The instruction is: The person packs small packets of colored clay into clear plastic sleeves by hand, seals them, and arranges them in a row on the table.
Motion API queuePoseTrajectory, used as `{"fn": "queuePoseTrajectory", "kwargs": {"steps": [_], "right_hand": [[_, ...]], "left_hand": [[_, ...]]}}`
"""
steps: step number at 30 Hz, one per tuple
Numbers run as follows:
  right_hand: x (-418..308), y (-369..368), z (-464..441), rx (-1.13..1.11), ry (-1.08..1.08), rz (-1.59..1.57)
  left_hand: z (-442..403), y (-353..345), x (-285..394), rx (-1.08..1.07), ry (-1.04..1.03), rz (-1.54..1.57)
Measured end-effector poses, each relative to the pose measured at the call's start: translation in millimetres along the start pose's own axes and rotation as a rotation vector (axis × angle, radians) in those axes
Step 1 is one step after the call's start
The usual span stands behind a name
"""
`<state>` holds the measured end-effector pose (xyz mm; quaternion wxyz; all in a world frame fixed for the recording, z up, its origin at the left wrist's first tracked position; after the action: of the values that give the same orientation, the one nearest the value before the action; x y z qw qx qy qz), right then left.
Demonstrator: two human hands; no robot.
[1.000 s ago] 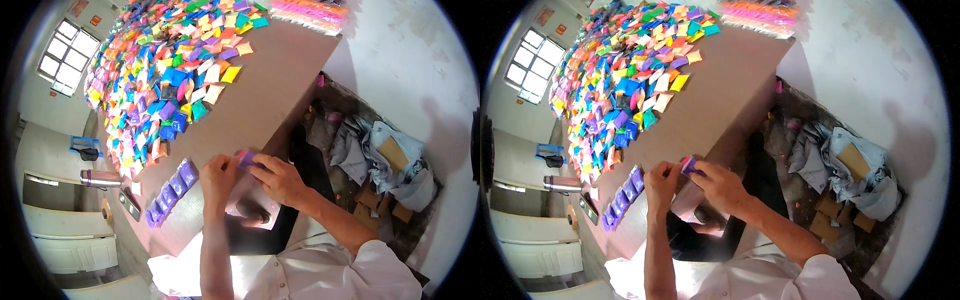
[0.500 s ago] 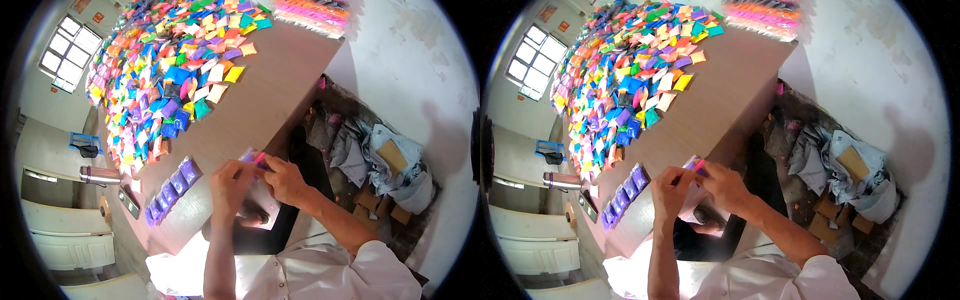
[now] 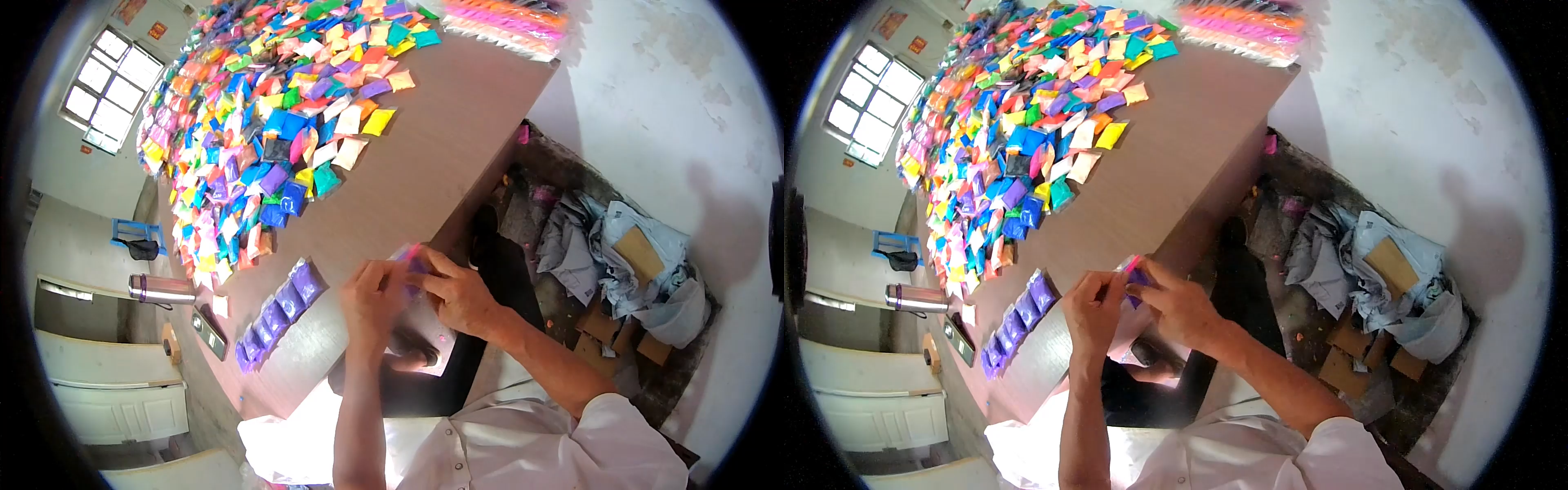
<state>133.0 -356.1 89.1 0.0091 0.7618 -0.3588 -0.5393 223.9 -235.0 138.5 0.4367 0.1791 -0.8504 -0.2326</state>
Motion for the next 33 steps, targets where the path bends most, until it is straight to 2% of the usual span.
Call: {"fn": "queuePoseTrajectory", "kwargs": {"steps": [2,4,8,10,15,17,18,20,21,23,25,27,29,31,33], "right_hand": [[-2.7,3.1,-2.1,0.104,0.080,-0.030],[-2.6,4.8,-3.3,0.136,0.098,0.001],[-8.8,9.1,-3.3,0.177,0.178,0.058],[-10.3,7.9,-3.3,0.187,0.205,0.065],[-9.6,14.3,1.9,0.181,0.230,0.056],[-2.1,23.8,4.3,0.263,0.076,-0.077],[-3.2,29.8,3.5,0.261,0.078,-0.076],[4.8,58.7,3.7,0.446,-0.038,-0.150],[9.7,60.2,6.1,0.446,-0.038,-0.149],[53.4,62.9,20.1,0.616,-0.501,-0.604],[59.1,78.0,20.1,0.628,-0.549,-0.513],[75.1,85.1,24.6,0.750,-0.674,-0.669],[85.8,88.4,28.1,0.779,-0.714,-0.699],[94.2,87.7,32.1,0.792,-0.759,-0.791],[95.3,85.0,34.3,0.796,-0.782,-0.794]], "left_hand": [[-0.2,3.1,0.9,-0.007,0.000,0.016],[-1.1,8.3,-17.5,0.008,0.178,-0.067],[2.7,9.3,-18.8,-0.038,0.086,-0.017],[0.3,8.3,-23.9,-0.072,0.051,-0.162],[-16.1,10.1,-22.0,-0.040,0.104,-0.150],[-17.5,4.3,-19.4,-0.046,0.141,-0.127],[-19.2,-0.2,-20.3,-0.026,0.161,-0.070],[-20.5,-13.4,-24.3,-0.008,0.179,-0.013],[-20.5,-23.7,-22.6,-0.018,0.139,-0.002],[-14.5,-34.3,-14.8,-0.028,0.100,0.011],[-4.0,-47.4,13.1,-0.272,0.062,0.062],[5.1,-48.5,22.5,-0.336,0.012,0.063],[8.5,-46.7,30.6,-0.403,-0.036,0.059],[1.8,-28.5,7.1,-0.246,0.383,0.144],[-4.4,-19.4,-9.9,-0.189,0.316,0.053]]}}
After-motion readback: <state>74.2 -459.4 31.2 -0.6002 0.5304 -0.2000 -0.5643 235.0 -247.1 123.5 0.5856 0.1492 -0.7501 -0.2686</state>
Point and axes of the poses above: each hand's wrist, its own z-axis away from the middle knuckle, its own y-axis out of the back of the hand, x = y × z, the point moved 7 cm from there along -z, towards the middle knuckle, and after that the axes turned 15 degrees about x, right-handed, at the moved point
